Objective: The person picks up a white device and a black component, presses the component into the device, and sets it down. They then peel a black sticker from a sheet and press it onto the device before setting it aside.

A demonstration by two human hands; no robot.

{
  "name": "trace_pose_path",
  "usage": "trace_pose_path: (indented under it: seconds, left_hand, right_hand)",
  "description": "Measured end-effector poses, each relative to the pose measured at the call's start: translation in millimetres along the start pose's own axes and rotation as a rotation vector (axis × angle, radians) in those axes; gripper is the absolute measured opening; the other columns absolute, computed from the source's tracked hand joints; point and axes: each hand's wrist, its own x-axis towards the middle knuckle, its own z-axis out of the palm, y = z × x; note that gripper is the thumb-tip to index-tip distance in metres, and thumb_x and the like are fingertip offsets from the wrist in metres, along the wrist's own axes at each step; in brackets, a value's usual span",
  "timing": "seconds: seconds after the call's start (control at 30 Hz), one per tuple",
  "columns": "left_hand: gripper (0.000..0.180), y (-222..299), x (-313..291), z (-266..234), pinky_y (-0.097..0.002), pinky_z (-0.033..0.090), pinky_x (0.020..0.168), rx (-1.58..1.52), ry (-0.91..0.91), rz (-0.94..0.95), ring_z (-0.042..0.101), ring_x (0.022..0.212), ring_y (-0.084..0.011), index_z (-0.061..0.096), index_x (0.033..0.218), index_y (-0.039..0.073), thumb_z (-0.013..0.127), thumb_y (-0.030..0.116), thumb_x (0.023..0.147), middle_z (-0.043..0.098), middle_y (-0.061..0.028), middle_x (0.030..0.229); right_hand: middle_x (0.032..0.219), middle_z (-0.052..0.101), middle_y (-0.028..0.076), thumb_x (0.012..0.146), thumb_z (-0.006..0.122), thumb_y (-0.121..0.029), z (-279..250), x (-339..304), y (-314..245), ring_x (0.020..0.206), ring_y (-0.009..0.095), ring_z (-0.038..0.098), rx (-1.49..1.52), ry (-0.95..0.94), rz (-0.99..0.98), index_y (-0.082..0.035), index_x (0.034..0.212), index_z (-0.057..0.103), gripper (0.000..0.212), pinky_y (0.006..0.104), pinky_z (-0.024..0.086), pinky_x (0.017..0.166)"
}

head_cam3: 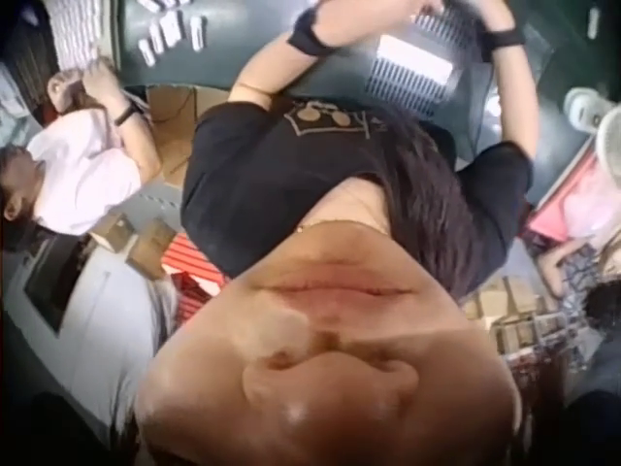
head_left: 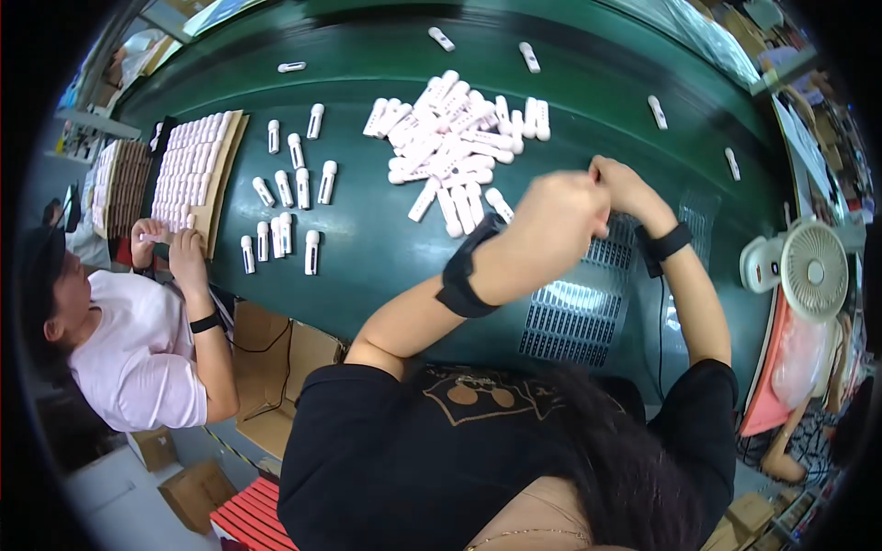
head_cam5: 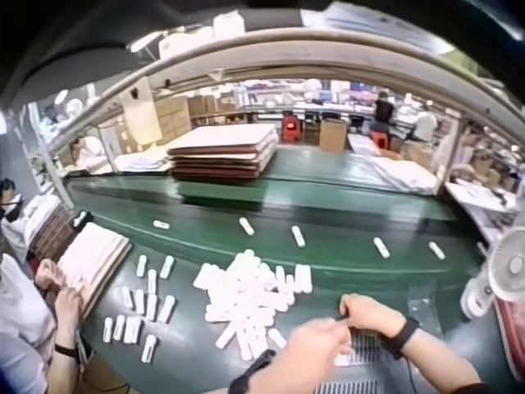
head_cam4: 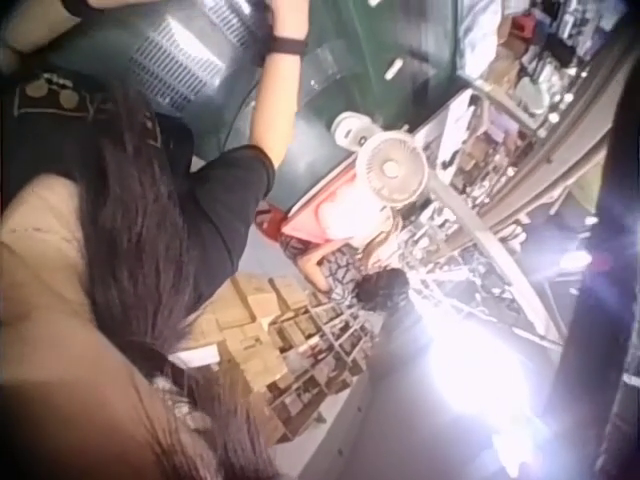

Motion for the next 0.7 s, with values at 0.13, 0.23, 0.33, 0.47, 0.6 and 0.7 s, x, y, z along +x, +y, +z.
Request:
trace_pose_path:
  seconds: [0.13, 0.23, 0.33, 0.47, 0.6, 0.7]
  left_hand:
    - [0.015, -9.7, 11.5, -79.8, -0.0189, 0.043, 0.057, -0.228, 0.401, -0.187, 0.054, 0.064, -0.0087, 0.058, 0.08, -0.001, 0.064, -0.003, 0.067, 0.056, -0.0048, 0.073]
    - [0.027, -25.3, 6.4, -114.4, -0.0174, 0.043, 0.06, -0.151, 0.518, -0.298, 0.054, 0.066, -0.0081, 0.055, 0.095, -0.001, 0.062, -0.005, 0.069, 0.057, -0.0056, 0.078]
    - [0.045, -30.5, 0.8, -135.0, -0.0173, 0.041, 0.057, -0.225, 0.695, -0.338, 0.052, 0.063, -0.0069, 0.051, 0.105, 0.003, 0.067, -0.002, 0.064, 0.059, -0.0045, 0.073]
    - [0.061, -26.9, -4.5, -144.4, -0.0156, 0.039, 0.057, -0.263, 0.733, -0.394, 0.051, 0.062, -0.0062, 0.039, 0.117, 0.001, 0.067, -0.004, 0.063, 0.059, -0.0058, 0.074]
    - [0.067, -28.8, -7.8, -142.8, -0.0165, 0.04, 0.059, -0.341, 0.714, -0.444, 0.052, 0.063, -0.008, 0.031, 0.124, 0.0, 0.059, -0.013, 0.066, 0.058, -0.0086, 0.079]
    - [0.07, -32.1, -17.0, -145.4, -0.0162, 0.038, 0.057, -0.367, 0.752, -0.377, 0.051, 0.062, -0.008, 0.027, 0.126, -0.003, 0.059, -0.014, 0.065, 0.058, -0.0088, 0.074]
  right_hand:
    - [0.059, 0.054, 0.011, 0.064, 0.07, -0.03, -50.7, 59.7, -61.4, 0.05, 0.024, 0.051, 0.182, -0.038, -0.076, -0.004, 0.071, 0.051, 0.033, 0.033, 0.042, 0.05]
    - [0.065, 0.057, 0.015, 0.07, 0.061, -0.042, -63.3, 152.5, -113.1, 0.06, 0.029, 0.055, -0.078, 0.259, -0.342, -0.003, 0.07, 0.056, 0.039, 0.0366, 0.044, 0.058]
    - [0.082, 0.061, 0.018, 0.07, 0.061, -0.043, -52.1, 252.3, -160.5, 0.082, 0.033, 0.058, -0.15, 0.227, -0.173, 0.001, 0.081, 0.062, 0.046, 0.037, 0.046, 0.07]
    - [0.085, 0.061, 0.018, 0.071, 0.061, -0.041, -8.7, 327.9, -162.2, 0.082, 0.031, 0.058, -0.183, 0.284, -0.079, 0.004, 0.088, 0.059, 0.048, 0.0351, 0.046, 0.071]
    - [0.083, 0.06, 0.016, 0.073, 0.061, -0.033, -3.4, 349.5, -155.6, 0.074, 0.025, 0.06, -0.418, 0.275, -0.172, 0.006, 0.096, 0.055, 0.045, 0.0312, 0.048, 0.066]
    - [0.088, 0.06, 0.017, 0.076, 0.059, -0.024, -44.5, 269.8, -180.6, 0.078, 0.025, 0.059, -0.236, 0.169, -0.447, 0.005, 0.098, 0.054, 0.037, 0.0299, 0.047, 0.07]
